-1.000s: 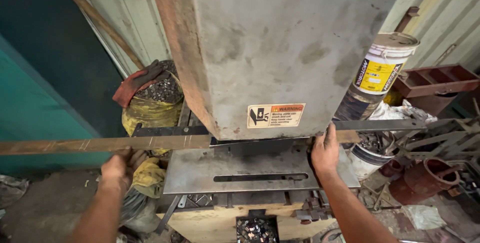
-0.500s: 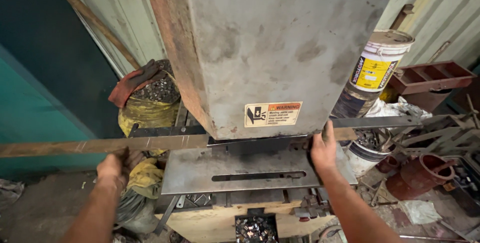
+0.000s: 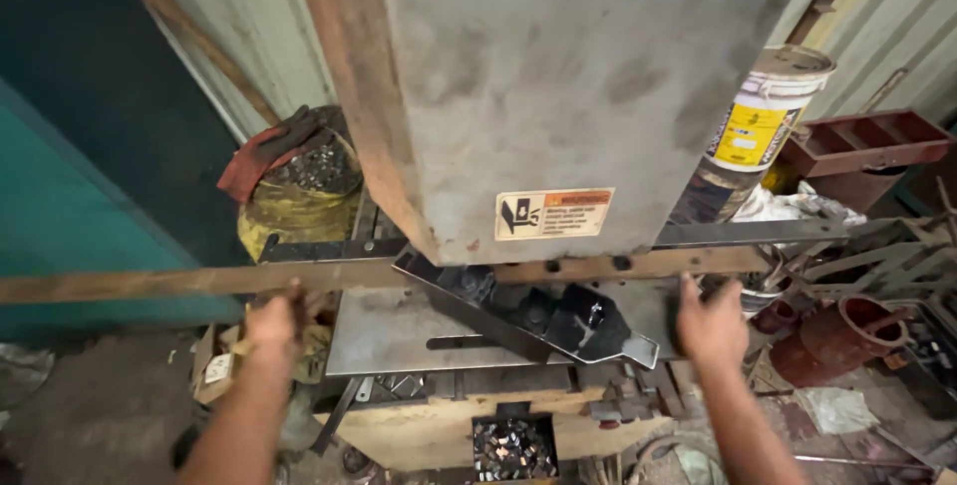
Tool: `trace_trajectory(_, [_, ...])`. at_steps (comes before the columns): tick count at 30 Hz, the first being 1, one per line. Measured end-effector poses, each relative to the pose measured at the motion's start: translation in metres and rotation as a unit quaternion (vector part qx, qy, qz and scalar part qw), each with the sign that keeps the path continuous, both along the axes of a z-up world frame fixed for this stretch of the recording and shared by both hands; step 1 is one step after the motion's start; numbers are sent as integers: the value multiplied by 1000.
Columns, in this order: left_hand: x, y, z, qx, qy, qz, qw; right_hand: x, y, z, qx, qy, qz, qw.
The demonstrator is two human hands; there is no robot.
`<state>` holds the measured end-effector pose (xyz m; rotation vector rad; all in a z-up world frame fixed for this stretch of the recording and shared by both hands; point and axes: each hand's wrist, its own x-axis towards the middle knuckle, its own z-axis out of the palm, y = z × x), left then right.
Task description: Punching holes into a long metal bar at marked intervals using a hydraulic ironworker machine.
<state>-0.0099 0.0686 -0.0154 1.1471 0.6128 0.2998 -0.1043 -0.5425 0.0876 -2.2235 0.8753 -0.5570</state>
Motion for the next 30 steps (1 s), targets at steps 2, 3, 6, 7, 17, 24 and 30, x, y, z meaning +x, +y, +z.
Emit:
trace_trajectory(2, [-4, -27, 20, -7, -7, 1, 1000, 42, -29, -11, 2, 72, -21, 997])
trace_trajectory(3, [-4, -43, 34, -47, -18, -1, 999, 61, -45, -27, 147, -17, 18, 989])
trace_trajectory(6, [-3, -53, 29, -107, -27, -21, 994, 75, -58, -27, 376, -110, 7, 920])
trace_trajectory(7, [1, -49, 21, -125, -33, -42, 991, 77, -56, -18, 460, -122, -44, 878])
trace_trajectory(17, [17, -56, 11, -161, -53, 4, 986, 108, -110, -89, 560, -216, 27, 800])
trace_trajectory(24, [2, -73, 24, -118, -115, -1, 986, 79, -68, -41, 502, -282, -1, 818])
trace_trajectory(30, [2, -71, 19, -112, -122, -13, 986, 74, -61, -36, 487, -290, 2, 824])
